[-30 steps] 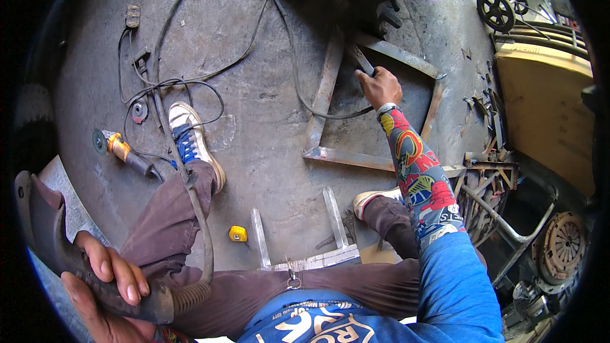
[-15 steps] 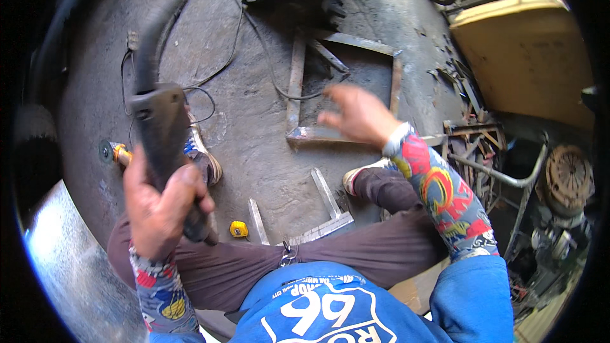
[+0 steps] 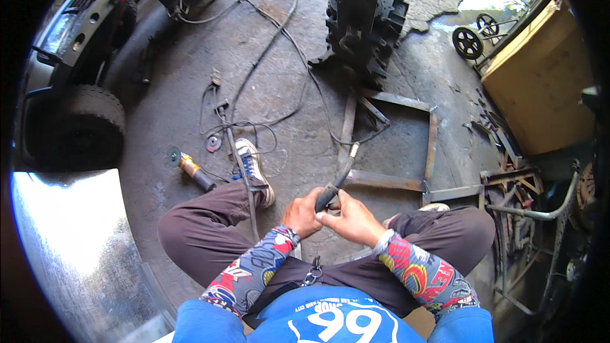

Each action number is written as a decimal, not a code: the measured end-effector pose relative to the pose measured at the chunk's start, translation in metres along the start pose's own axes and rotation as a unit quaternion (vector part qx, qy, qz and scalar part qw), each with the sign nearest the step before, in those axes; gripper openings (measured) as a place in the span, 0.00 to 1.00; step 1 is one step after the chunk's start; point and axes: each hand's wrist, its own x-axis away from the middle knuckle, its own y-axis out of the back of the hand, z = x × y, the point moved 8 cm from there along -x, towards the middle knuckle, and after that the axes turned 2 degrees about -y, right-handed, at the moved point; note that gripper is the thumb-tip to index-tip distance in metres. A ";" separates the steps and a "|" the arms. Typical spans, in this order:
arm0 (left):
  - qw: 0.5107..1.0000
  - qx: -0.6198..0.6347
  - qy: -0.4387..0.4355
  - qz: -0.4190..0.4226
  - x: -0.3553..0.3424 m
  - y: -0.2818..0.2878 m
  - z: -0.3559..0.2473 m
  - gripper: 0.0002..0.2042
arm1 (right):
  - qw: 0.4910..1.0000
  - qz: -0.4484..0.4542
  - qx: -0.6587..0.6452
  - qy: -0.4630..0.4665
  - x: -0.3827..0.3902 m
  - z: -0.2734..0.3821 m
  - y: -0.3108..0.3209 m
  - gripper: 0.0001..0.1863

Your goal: The person welds a rectangular metal frame on the floor using a welding torch, then uses a hammer to tap the welds. They switch to an angle grinder to smooth the welded joints, creating sparks.

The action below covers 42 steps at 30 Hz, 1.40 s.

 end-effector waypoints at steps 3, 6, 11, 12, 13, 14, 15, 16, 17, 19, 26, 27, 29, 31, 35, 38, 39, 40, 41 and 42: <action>0.986 0.057 -0.082 -0.134 -0.004 0.063 -0.053 0.30 | 0.972 -0.057 -0.116 0.194 0.018 0.045 0.028 0.49; 0.923 -0.082 -0.291 -0.239 -0.001 0.152 -0.148 0.31 | 0.896 -0.112 -0.163 0.397 0.037 0.082 0.064 0.51; 0.880 -0.262 -0.331 -0.215 0.010 0.208 -0.220 0.30 | 0.943 -0.140 -0.157 0.257 0.027 0.057 0.061 0.47; 0.893 -0.251 -0.310 -0.209 0.010 0.205 -0.214 0.29 | 0.956 -0.131 -0.181 0.192 0.021 0.043 0.051 0.47; 0.919 -0.235 -0.266 -0.172 0.004 0.191 -0.199 0.27 | 0.959 -0.130 -0.206 0.147 0.016 0.030 0.041 0.46; 0.931 -0.204 -0.256 -0.161 -0.001 0.174 -0.183 0.25 | 0.952 -0.143 -0.230 0.140 0.012 0.021 0.035 0.46; 0.952 -0.177 -0.215 -0.126 -0.013 0.152 -0.157 0.24 | 0.951 -0.156 -0.240 0.120 0.009 0.011 0.024 0.45; 0.981 -0.109 -0.146 -0.070 -0.021 0.125 -0.123 0.24 | 0.947 -0.183 -0.253 0.070 0.005 -0.005 0.010 0.48; 0.989 -0.131 -0.073 -0.016 -0.030 0.096 -0.088 0.25 | 0.949 -0.179 -0.256 0.028 0.000 -0.018 -0.009 0.47; 0.975 -0.206 -0.031 0.078 -0.032 0.044 -0.036 0.26 | 0.943 -0.157 -0.291 -0.037 -0.008 -0.047 -0.038 0.41; 0.934 -0.301 -0.004 0.192 -0.043 -0.033 0.035 0.18 | 0.880 0.077 -0.431 -0.184 -0.040 -0.096 -0.089 0.29; 0.932 -0.309 0.005 0.189 -0.048 -0.032 0.038 0.18 | 0.872 0.082 -0.445 -0.188 -0.047 -0.093 -0.088 0.29; 0.932 -0.309 0.025 0.189 -0.059 -0.031 0.044 0.18 | 0.860 0.105 -0.466 -0.179 -0.054 -0.087 -0.085 0.33; 0.938 -0.275 0.033 0.207 -0.070 -0.032 0.052 0.18 | 0.864 0.093 -0.456 -0.191 -0.056 -0.087 -0.081 0.37; 0.947 -0.195 0.083 0.243 -0.083 -0.030 0.080 0.18 | 0.869 0.146 -0.440 -0.170 -0.056 -0.080 -0.084 0.56; 0.951 -0.138 0.110 0.255 -0.084 -0.029 0.097 0.18 | 0.868 0.148 -0.443 -0.172 -0.062 -0.076 -0.088 0.65; 0.955 -0.133 0.101 0.243 -0.086 -0.027 0.097 0.18 | 0.869 0.131 -0.445 -0.170 -0.065 -0.076 -0.087 0.65; 0.958 -0.138 0.094 0.234 -0.087 -0.026 0.098 0.18 | 0.874 0.112 -0.440 -0.177 -0.067 -0.076 -0.088 0.66; 0.964 -0.142 0.079 0.212 -0.088 -0.023 0.096 0.18 | 0.872 0.116 -0.446 -0.163 -0.069 -0.073 -0.088 0.65; 0.965 -0.133 0.081 0.211 -0.089 -0.024 0.096 0.18 | 0.867 0.116 -0.457 -0.159 -0.070 -0.071 -0.089 0.65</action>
